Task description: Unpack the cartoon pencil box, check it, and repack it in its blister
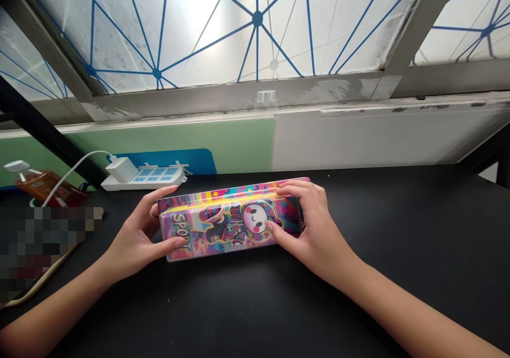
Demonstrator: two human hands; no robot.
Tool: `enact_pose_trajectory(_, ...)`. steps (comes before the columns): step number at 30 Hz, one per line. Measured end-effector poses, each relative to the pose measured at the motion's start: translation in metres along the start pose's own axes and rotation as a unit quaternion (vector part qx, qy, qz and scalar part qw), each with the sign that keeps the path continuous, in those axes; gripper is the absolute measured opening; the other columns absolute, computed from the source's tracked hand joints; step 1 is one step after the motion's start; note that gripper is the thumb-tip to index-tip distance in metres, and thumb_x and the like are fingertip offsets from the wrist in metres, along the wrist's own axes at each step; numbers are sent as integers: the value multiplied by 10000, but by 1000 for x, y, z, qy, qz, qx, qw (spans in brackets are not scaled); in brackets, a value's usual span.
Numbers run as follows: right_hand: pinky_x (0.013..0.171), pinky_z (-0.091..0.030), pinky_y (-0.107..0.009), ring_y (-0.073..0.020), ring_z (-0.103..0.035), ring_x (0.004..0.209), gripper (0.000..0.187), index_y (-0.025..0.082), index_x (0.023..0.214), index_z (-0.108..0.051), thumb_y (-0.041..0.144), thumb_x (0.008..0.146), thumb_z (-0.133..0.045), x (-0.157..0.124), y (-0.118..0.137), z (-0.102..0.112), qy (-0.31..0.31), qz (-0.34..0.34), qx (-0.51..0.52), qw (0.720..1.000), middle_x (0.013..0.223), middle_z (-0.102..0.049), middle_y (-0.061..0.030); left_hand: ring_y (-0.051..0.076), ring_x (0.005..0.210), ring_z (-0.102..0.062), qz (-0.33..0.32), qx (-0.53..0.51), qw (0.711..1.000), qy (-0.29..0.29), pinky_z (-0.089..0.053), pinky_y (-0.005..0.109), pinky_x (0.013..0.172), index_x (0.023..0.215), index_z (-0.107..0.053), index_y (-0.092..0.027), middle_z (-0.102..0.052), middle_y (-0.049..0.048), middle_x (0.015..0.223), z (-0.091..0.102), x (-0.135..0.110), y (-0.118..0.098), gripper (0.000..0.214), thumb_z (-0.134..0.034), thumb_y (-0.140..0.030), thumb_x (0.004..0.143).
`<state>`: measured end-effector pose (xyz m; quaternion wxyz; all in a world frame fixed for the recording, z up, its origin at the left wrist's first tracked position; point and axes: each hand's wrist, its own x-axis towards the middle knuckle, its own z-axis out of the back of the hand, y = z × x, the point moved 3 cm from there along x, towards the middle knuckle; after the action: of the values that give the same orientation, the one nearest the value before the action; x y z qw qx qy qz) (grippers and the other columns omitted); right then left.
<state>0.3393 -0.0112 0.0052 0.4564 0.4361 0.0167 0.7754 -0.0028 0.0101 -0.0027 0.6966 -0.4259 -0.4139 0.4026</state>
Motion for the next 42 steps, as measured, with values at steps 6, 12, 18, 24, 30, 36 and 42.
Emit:
enact_pose_trajectory(6, 1047, -493, -584, -370, -523, 1295, 407, 300, 1327, -519, 288, 957, -686, 0, -1, 1, -7, 17, -22, 1000, 1295, -615, -117, 240, 1036, -792, -8, 14, 1000, -5, -670, 285, 883, 1553, -435, -349, -758, 21, 1163, 2, 2, -1, 874, -939, -324, 839)
enact_pose_trajectory(12, 1031, -480, -588, -388, -552, 1262, 444, 286, 1279, -523, 375, 915, -761, 0, -2, 0, -17, 22, -46, 999, 1281, -633, -122, 223, 1020, -797, -11, 8, 1000, 0, -663, 276, 897, 1569, -408, -377, -763, 18, 1171, 2, 1, 3, 895, -934, -318, 847)
enact_pose_trajectory(18, 1019, -498, -553, -378, -550, 1272, 433, 301, 1294, -522, 271, 914, -727, 1, 3, 6, -25, 46, -55, 997, 1274, -630, -111, 263, 1110, -762, -45, 41, 998, -29, -677, 301, 880, 1558, -443, -364, -720, 46, 1253, 3, 1, 1, 876, -936, -337, 835)
enact_pose_trajectory(24, 970, -537, -570, -391, -548, 1238, 708, 321, 1427, -498, 315, 820, -863, 1, -3, 10, -99, 46, -25, 994, 1384, -467, -131, 242, 1149, -725, -109, 106, 987, -59, -643, 304, 956, 1532, -490, -351, -673, 52, 1324, 6, 0, 3, 832, -935, -330, 830)
enact_pose_trajectory(30, 795, -541, -538, -289, -515, 891, 756, 408, 1466, -526, 396, 806, -894, -3, -7, 19, -159, 19, 0, 987, 1278, -412, -92, 221, 1149, -719, -212, 172, 960, -65, -611, 297, 992, 1416, -537, -329, -704, 46, 1295, 4, -6, 5, 721, -933, -233, 821)
enact_pose_trajectory(36, 745, -538, -461, -314, -515, 985, 476, 353, 1319, -649, 460, 890, -822, 2, 1, 22, -118, 90, -127, 981, 1109, -422, -82, 239, 1154, -733, -290, 170, 941, -44, -632, 345, 966, 1363, -537, -294, -715, 76, 1263, 3, -2, -2, 665, -901, -125, 833)
enact_pose_trajectory(42, 828, -547, -518, -358, -573, 1064, 334, 323, 1155, -657, 423, 888, -831, -1, 11, 19, -103, 155, -198, 962, 1156, -526, -117, 222, 939, -773, -330, 186, 925, -26, -641, 312, 820, 1212, -649, -238, -775, 81, 1073, 4, 4, -16, 457, -905, -167, 840)
